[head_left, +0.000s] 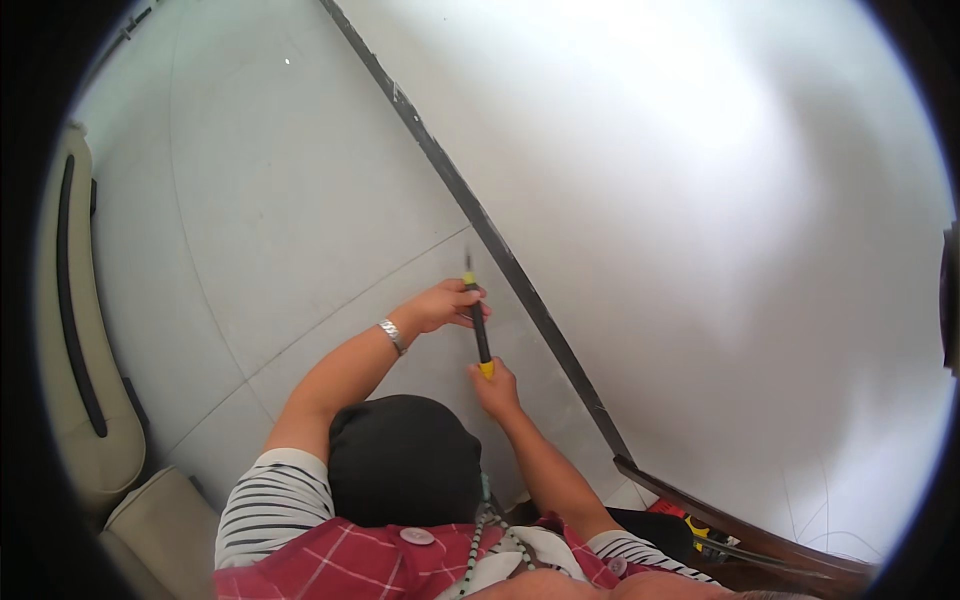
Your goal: The person kneels and uses a hammer to pry and remove a dark baseboard from the wall. They repeatedly tap and lever the baseboard along its length to detach it from the wall.
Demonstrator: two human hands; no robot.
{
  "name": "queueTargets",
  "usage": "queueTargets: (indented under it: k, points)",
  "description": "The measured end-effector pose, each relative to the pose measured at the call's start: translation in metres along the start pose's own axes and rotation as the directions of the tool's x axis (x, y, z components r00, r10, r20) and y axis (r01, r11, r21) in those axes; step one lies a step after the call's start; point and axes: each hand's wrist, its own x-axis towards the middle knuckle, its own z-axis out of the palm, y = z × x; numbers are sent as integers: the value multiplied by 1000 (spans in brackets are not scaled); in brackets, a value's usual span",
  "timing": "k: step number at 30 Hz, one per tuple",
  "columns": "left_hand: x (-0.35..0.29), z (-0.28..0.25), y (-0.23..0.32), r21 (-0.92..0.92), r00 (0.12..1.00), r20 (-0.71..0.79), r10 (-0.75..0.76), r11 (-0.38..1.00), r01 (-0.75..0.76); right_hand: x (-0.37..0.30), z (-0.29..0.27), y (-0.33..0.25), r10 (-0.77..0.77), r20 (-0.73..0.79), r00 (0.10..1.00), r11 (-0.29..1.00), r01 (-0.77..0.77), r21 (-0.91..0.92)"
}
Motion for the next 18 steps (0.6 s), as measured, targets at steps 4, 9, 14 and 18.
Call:
queueTargets:
  k: [4, 9, 14, 18]
  points:
    - [31, 32, -18, 209, 1000, -13, -16, 978, 18, -19, 8, 25, 210, -56, 976, 948, -190, 254]
    - [42, 42, -33, 249, 997, -75, 16, 968, 4, -24, -3, 15, 235, -114, 965, 961, -214, 174]
    - [50, 32, -26, 289, 984, -109, 144, 951, -107, -4, -9, 6, 132, -118, 984, 987, -119, 111]
    - [51, 26, -4, 276, 973, -136, 185, 951, -142, 17, -10, -8, 139, -84, 987, 987, -131, 98]
